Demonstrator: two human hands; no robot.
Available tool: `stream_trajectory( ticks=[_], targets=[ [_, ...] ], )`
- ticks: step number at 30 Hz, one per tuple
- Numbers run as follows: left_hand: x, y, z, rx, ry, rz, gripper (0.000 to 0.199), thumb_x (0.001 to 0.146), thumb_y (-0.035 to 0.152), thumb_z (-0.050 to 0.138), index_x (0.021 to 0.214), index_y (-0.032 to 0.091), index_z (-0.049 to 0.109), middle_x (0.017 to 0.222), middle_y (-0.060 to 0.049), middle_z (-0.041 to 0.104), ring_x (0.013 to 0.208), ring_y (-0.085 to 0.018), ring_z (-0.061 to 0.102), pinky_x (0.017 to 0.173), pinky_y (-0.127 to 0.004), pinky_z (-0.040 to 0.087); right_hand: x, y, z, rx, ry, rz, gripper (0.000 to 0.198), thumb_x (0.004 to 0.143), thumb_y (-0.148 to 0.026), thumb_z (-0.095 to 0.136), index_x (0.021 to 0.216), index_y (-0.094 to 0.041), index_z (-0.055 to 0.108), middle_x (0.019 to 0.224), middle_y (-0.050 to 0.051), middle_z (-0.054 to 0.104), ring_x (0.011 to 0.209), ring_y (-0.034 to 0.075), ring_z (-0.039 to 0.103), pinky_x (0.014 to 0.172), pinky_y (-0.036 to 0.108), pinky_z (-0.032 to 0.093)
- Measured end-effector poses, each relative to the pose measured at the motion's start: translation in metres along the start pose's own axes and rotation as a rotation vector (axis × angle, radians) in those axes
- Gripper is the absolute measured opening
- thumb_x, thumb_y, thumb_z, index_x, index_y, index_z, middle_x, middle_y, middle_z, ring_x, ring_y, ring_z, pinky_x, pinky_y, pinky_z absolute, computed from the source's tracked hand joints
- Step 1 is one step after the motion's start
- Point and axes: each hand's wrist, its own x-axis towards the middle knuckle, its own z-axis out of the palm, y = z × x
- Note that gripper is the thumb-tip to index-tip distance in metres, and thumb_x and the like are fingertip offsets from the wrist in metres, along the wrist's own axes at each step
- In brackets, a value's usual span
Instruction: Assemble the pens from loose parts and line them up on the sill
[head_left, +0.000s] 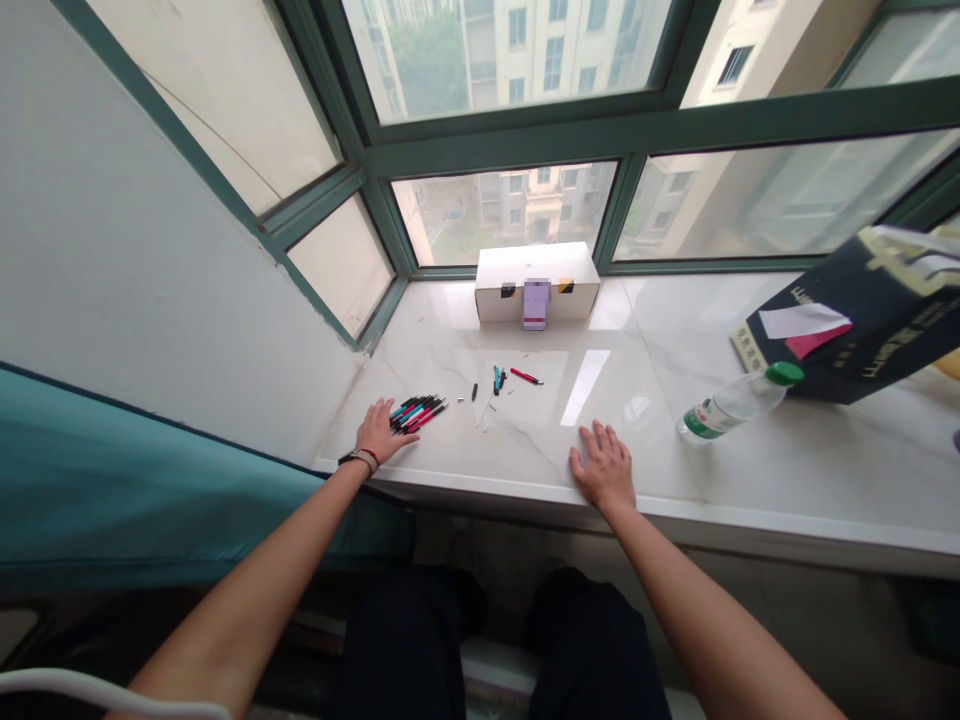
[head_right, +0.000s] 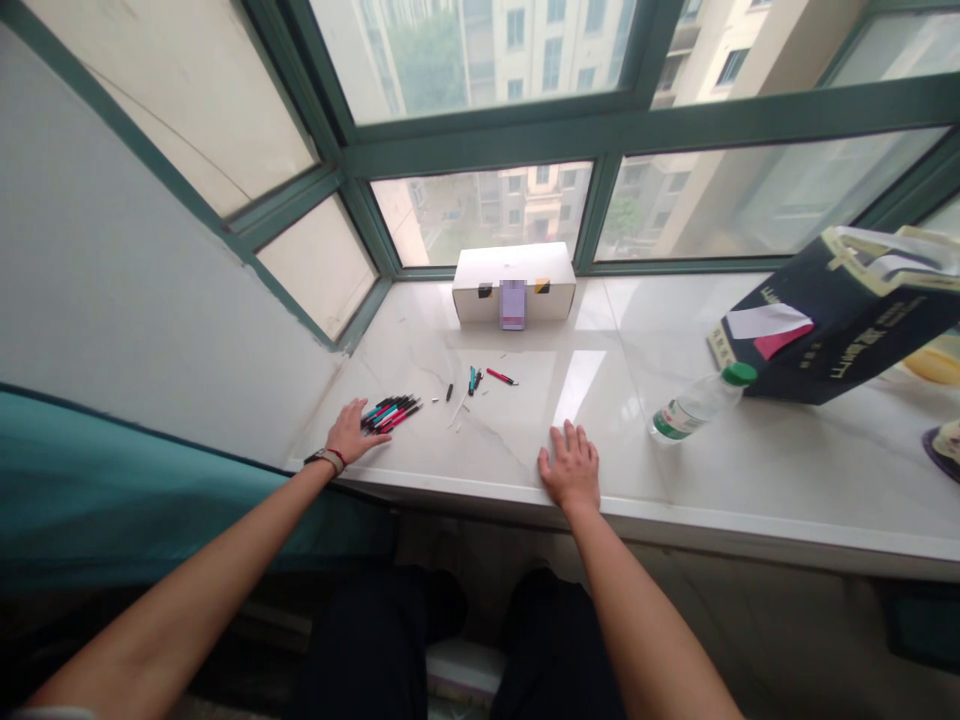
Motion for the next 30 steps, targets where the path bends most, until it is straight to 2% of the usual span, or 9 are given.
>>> stream_trajectory(
  ticks=[2, 4, 8, 11, 14, 18, 23, 30],
  targets=[
    [0.003, -0.005, 0.006, -0.034, -0.047, -0.038, 0.106, 0.064, 0.072, 0.065, 0.145, 0.014, 0.03, 0.154, -0.019, 0.026, 0.142, -0.037, 0.022, 0.113, -0.047, 0.026, 0.0, 0.0, 0.001, 0.0, 0.001, -0.001, 0.05, 0.091, -0.039, 0.04, 0.136, -0.019, 0.048, 0.152, 0.01, 0.034, 0.14, 0.028, 0.026, 0.11, 0.044, 0.021],
    [0.005, -0.008, 0.011, -0.088, -0.061, -0.056, 0.104, 0.066, 0.07, 0.065, 0.145, 0.012, 0.029, 0.153, -0.02, 0.027, 0.143, -0.035, 0.022, 0.114, -0.045, 0.027, 0.0, 0.001, 0.001, 0.0, 0.0, 0.001, 0.05, 0.091, -0.039, 0.04, 0.136, -0.019, 0.048, 0.152, 0.01, 0.034, 0.14, 0.028, 0.026, 0.11, 0.045, 0.021],
    [0.004, -0.008, 0.017, -0.164, -0.023, -0.048, 0.091, 0.072, 0.058, 0.067, 0.143, 0.011, 0.034, 0.148, -0.018, 0.037, 0.141, -0.027, 0.028, 0.115, -0.038, 0.027, 0.001, 0.001, 0.002, -0.002, -0.002, 0.003, 0.05, 0.091, -0.039, 0.041, 0.136, -0.02, 0.048, 0.152, 0.01, 0.034, 0.14, 0.028, 0.026, 0.11, 0.044, 0.021],
    [-0.001, -0.003, 0.02, -0.151, -0.023, -0.035, 0.078, 0.079, 0.054, 0.061, 0.141, 0.012, 0.039, 0.146, -0.017, 0.04, 0.14, -0.026, 0.031, 0.115, -0.038, 0.027, 0.001, 0.001, 0.001, -0.004, -0.006, 0.002, 0.05, 0.091, -0.039, 0.04, 0.137, -0.02, 0.048, 0.153, 0.009, 0.034, 0.14, 0.028, 0.026, 0.11, 0.044, 0.021],
    [-0.006, 0.005, 0.023, -0.076, -0.071, -0.003, 0.07, 0.087, 0.052, 0.049, 0.144, 0.013, 0.039, 0.151, -0.018, 0.034, 0.142, -0.03, 0.026, 0.114, -0.044, 0.027, 0.001, 0.001, 0.001, -0.003, -0.014, 0.003, 0.051, 0.091, -0.039, 0.04, 0.138, -0.02, 0.047, 0.153, 0.009, 0.033, 0.14, 0.028, 0.025, 0.11, 0.045, 0.021],
    [-0.014, 0.017, 0.028, 0.034, -0.108, 0.016, 0.07, 0.092, 0.054, 0.036, 0.15, 0.015, 0.029, 0.159, -0.016, 0.018, 0.145, -0.038, 0.015, 0.111, -0.054, 0.026, 0.001, 0.001, 0.0, 0.0, -0.027, 0.004, 0.052, 0.091, -0.039, 0.041, 0.138, -0.02, 0.047, 0.153, 0.009, 0.033, 0.14, 0.029, 0.024, 0.111, 0.045, 0.02],
    [-0.023, 0.026, 0.031, 0.105, -0.093, 0.021, 0.072, 0.093, 0.058, 0.028, 0.153, 0.021, 0.018, 0.161, -0.01, 0.01, 0.146, -0.037, 0.008, 0.112, -0.056, 0.022, 0.0, 0.001, 0.0, 0.002, -0.019, 0.004, 0.051, 0.091, -0.039, 0.04, 0.138, -0.02, 0.047, 0.153, 0.009, 0.033, 0.14, 0.029, 0.025, 0.111, 0.045, 0.02],
    [-0.03, 0.031, 0.03, 0.133, -0.073, 0.049, 0.065, 0.094, 0.055, 0.03, 0.152, 0.028, 0.022, 0.162, -0.007, 0.008, 0.146, -0.035, 0.009, 0.114, -0.054, 0.019, 0.0, 0.0, 0.001, 0.007, -0.002, 0.002, 0.05, 0.091, -0.039, 0.04, 0.137, -0.02, 0.048, 0.153, 0.01, 0.034, 0.14, 0.029, 0.026, 0.11, 0.046, 0.021]
  ],
)
